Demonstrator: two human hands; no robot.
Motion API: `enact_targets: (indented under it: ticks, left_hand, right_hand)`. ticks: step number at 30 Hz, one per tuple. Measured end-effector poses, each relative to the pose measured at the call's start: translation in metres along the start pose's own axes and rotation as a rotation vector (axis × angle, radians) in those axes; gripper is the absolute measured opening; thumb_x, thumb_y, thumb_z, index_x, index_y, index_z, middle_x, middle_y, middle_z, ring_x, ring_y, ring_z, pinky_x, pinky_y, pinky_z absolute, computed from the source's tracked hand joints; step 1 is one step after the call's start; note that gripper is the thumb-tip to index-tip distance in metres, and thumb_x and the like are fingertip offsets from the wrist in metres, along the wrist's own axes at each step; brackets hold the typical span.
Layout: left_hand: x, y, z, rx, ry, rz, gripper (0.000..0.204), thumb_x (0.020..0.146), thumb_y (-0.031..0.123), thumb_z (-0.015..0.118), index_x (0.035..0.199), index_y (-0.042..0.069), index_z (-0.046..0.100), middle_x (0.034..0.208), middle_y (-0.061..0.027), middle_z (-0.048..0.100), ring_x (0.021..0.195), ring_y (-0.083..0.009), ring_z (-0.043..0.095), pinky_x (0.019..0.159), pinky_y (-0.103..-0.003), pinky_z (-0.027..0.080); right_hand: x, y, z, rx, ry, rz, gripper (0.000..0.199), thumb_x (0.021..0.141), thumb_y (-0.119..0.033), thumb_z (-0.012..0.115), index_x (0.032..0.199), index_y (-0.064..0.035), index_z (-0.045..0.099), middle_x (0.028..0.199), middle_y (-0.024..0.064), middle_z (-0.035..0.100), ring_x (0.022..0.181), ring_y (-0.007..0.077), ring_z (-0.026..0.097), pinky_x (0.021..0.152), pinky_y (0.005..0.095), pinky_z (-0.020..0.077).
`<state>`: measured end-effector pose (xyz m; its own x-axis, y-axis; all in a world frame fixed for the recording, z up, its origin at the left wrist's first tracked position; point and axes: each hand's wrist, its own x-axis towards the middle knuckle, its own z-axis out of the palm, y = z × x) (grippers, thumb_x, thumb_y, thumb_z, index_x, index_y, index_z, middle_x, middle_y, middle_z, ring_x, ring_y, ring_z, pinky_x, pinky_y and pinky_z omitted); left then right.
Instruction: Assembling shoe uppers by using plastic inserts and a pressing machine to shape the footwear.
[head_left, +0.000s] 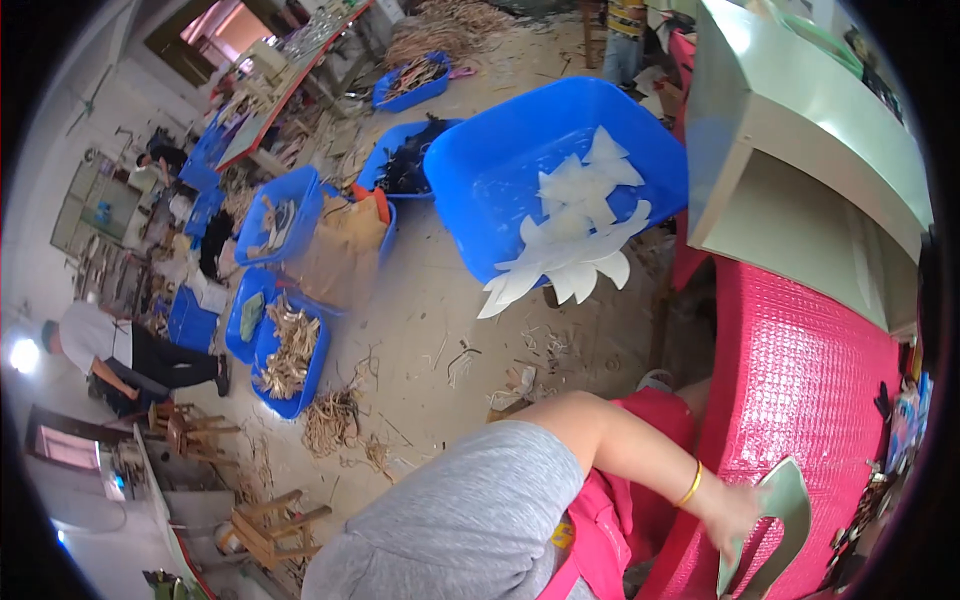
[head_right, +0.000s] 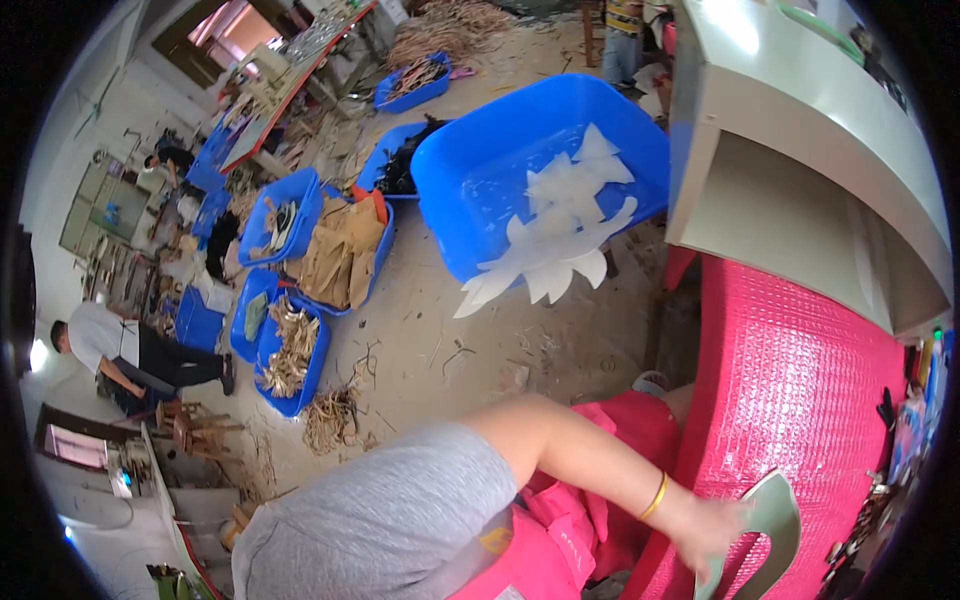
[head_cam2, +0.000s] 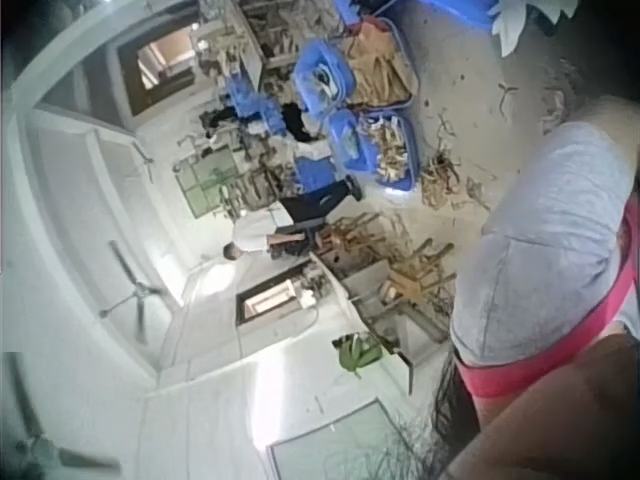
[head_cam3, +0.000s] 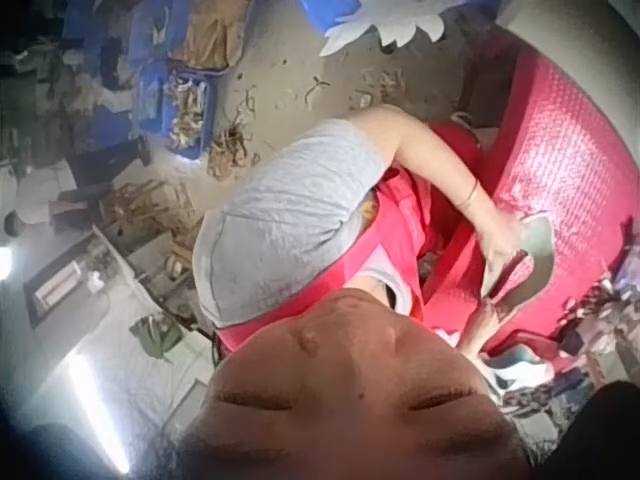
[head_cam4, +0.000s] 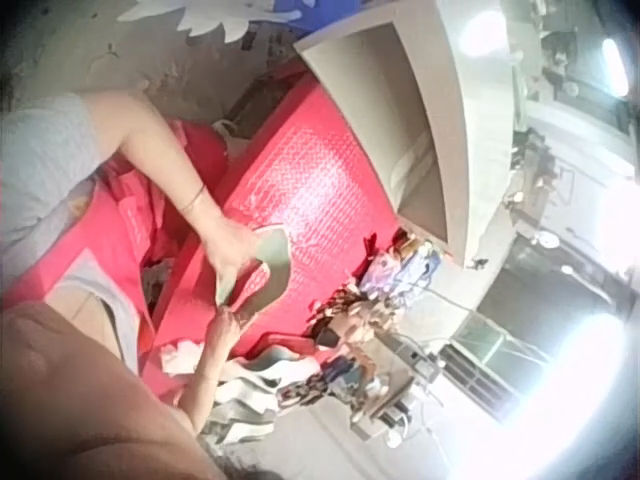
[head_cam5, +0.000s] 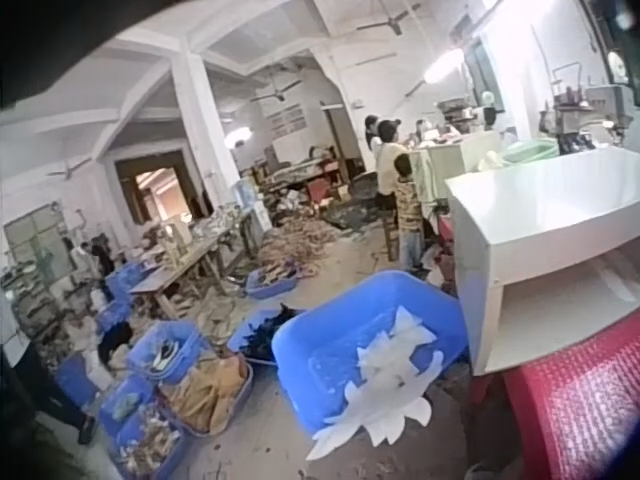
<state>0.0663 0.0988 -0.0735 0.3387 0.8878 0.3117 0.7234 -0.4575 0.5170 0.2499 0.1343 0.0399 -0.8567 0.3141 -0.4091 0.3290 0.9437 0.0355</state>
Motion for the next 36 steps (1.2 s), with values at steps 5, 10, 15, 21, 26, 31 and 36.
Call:
enact_targets:
  ticks: [5, 10, 15, 21, 26, 31, 36]
  left_hand:
    - [0.021, 0.029, 0.025, 0.238, -0.006, 0.236, 0.018, 0.07, 0.039, 0.055, 0.066, 0.023, 0.064, 0.064, 0.0026, 0.061, 0.068, -0.0187, 0.059, 0.07, -0.043, 0.041]
    - [0.011, 0.015, -0.024, 0.048, 0.127, 0.465, 0.01, 0.07, 0.034, 0.057, 0.065, 0.026, 0.061, 0.062, 0.0041, 0.059, 0.058, -0.0177, 0.058, 0.045, -0.036, 0.043]
    - [-0.015, 0.027, -0.064, 0.181, 0.226, 0.518, 0.007, 0.062, 0.02, 0.054, 0.056, 0.016, 0.052, 0.058, 0.0011, 0.054, 0.064, -0.0176, 0.056, 0.066, -0.033, 0.043]
    - [-0.039, 0.026, -0.04, -0.078, -0.11, 0.389, 0.028, 0.068, 0.026, 0.062, 0.084, 0.005, 0.054, 0.084, -0.0077, 0.055, 0.078, -0.0223, 0.055, 0.07, -0.031, 0.044]
    - [0.033, 0.034, -0.055, -0.087, 0.475, 0.263, 0.035, 0.065, 0.003, 0.059, 0.1, 0.005, 0.056, 0.092, -0.0104, 0.057, 0.084, -0.0282, 0.055, 0.075, -0.037, 0.045]
    - [0.083, -0.004, -0.047, -0.139, -0.079, 0.163, 0.022, 0.068, 0.013, 0.062, 0.089, 0.005, 0.061, 0.087, -0.0121, 0.059, 0.083, -0.0283, 0.056, 0.071, -0.038, 0.044]
    - [0.093, 0.004, -0.055, -0.091, -0.276, 0.13, 0.016, 0.07, 0.024, 0.062, 0.077, 0.009, 0.063, 0.066, -0.0121, 0.058, 0.065, -0.0298, 0.057, 0.058, -0.039, 0.044]
  right_hand:
    - [-0.006, -0.002, -0.011, 0.435, 0.061, -0.097, 0.018, 0.083, -0.013, 0.05, 0.089, 0.0022, 0.058, 0.07, 0.0118, 0.054, 0.066, 0.0162, 0.053, 0.079, 0.0293, 0.0432]
    - [-0.017, -0.029, -0.033, 0.605, -0.028, 0.141, 0.012, 0.082, -0.007, 0.053, 0.081, 0.005, 0.053, 0.07, 0.0144, 0.05, 0.068, 0.0164, 0.049, 0.059, 0.0315, 0.0401]
    - [-0.054, -0.036, -0.007, 0.296, 0.329, 0.14, 0.008, 0.064, -0.002, 0.053, 0.072, 0.0, 0.05, 0.072, 0.0153, 0.049, 0.077, 0.0333, 0.051, 0.087, 0.0406, 0.0352]
    - [-0.02, -0.016, 0.02, 0.057, 0.322, 0.089, 0.015, 0.067, -0.007, 0.049, 0.081, -0.0056, 0.053, 0.072, 0.0051, 0.05, 0.09, 0.0207, 0.051, 0.103, 0.0508, 0.0156]
    - [-0.033, -0.006, 0.032, 0.047, 0.321, 0.104, 0.004, 0.065, -0.006, 0.049, 0.069, -0.0072, 0.048, 0.063, 0.0032, 0.044, 0.079, 0.0174, 0.051, 0.103, 0.0471, 0.0202]
    - [-0.027, -0.009, 0.02, 0.061, 0.307, 0.052, 0.008, 0.066, -0.008, 0.051, 0.074, -0.0071, 0.049, 0.075, 0.0058, 0.049, 0.088, 0.0193, 0.051, 0.102, 0.0461, 0.0227]
    - [-0.028, 0.001, -0.003, 0.653, 0.697, 0.529, 0.043, 0.066, -0.017, 0.067, 0.104, -0.0045, 0.049, 0.104, 0.0098, 0.049, 0.098, 0.0274, 0.049, 0.088, 0.0369, 0.0372]
